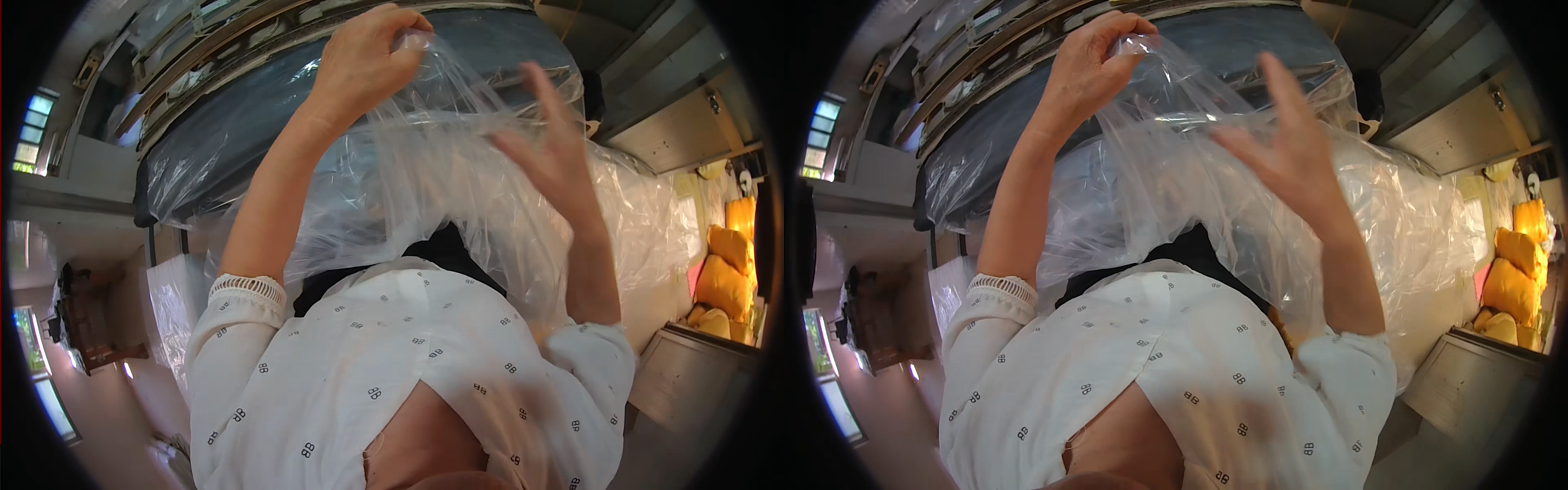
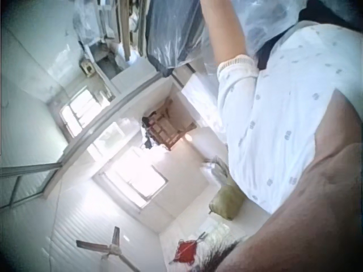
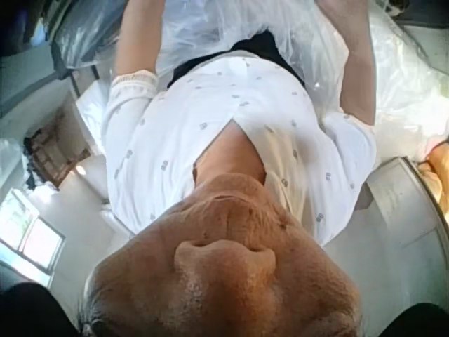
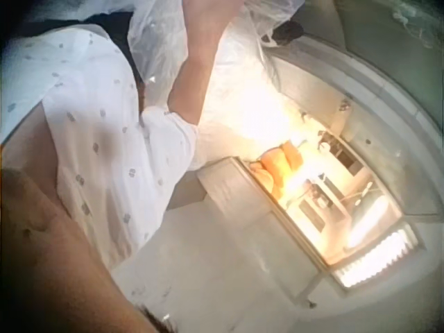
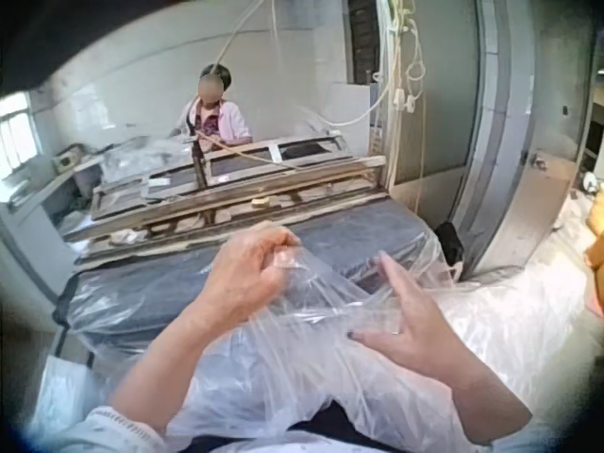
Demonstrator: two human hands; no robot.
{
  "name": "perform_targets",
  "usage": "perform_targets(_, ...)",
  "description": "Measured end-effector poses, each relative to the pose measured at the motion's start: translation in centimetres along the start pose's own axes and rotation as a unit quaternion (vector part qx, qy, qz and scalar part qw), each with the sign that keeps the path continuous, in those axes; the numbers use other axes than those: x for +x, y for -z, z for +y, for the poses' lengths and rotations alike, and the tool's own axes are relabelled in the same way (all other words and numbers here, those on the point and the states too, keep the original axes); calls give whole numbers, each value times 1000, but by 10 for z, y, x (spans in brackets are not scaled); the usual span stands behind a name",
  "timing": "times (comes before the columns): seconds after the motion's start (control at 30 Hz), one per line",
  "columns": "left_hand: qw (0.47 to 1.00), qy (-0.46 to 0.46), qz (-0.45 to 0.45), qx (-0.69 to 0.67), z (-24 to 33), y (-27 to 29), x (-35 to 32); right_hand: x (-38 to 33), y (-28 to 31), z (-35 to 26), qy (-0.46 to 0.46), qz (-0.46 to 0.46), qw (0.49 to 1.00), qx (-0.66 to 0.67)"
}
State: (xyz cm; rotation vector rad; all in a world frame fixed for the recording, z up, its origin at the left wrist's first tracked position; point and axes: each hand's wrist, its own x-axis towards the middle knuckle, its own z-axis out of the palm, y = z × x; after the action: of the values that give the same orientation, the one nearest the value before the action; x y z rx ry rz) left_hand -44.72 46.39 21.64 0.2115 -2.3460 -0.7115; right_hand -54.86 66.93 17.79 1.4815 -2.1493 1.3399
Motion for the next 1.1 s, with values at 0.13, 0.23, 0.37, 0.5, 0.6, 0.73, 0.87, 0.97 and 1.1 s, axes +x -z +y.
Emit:
perform_targets(0.13,988,-58,-7,140,5,43,-21,38,-52,-16,-128,-96,955,251)
perform_targets(0.23,928,-28,3,371,-23,88,-59,55,-32,-26,109,88,988,66)
perform_targets(0.37,907,161,-30,388,-35,139,-93,64,-31,-26,234,80,962,-113)
perform_targets(0.5,908,200,-94,357,-80,216,-99,85,-34,-43,282,50,939,-191)
perform_targets(0.6,901,268,-165,299,-86,287,-96,115,-38,-25,312,111,922,-202)
perform_targets(0.73,749,381,-215,497,-167,462,-131,126,-8,27,127,25,969,-210)
perform_targets(0.87,913,149,108,364,-108,385,-139,115,-24,114,65,-142,983,-99)
perform_targets(0.97,991,42,27,123,-60,210,-139,103,-32,134,66,-174,952,-242)
perform_targets(1.1,866,107,13,488,-179,157,-206,110,-30,177,-99,-278,953,-73)
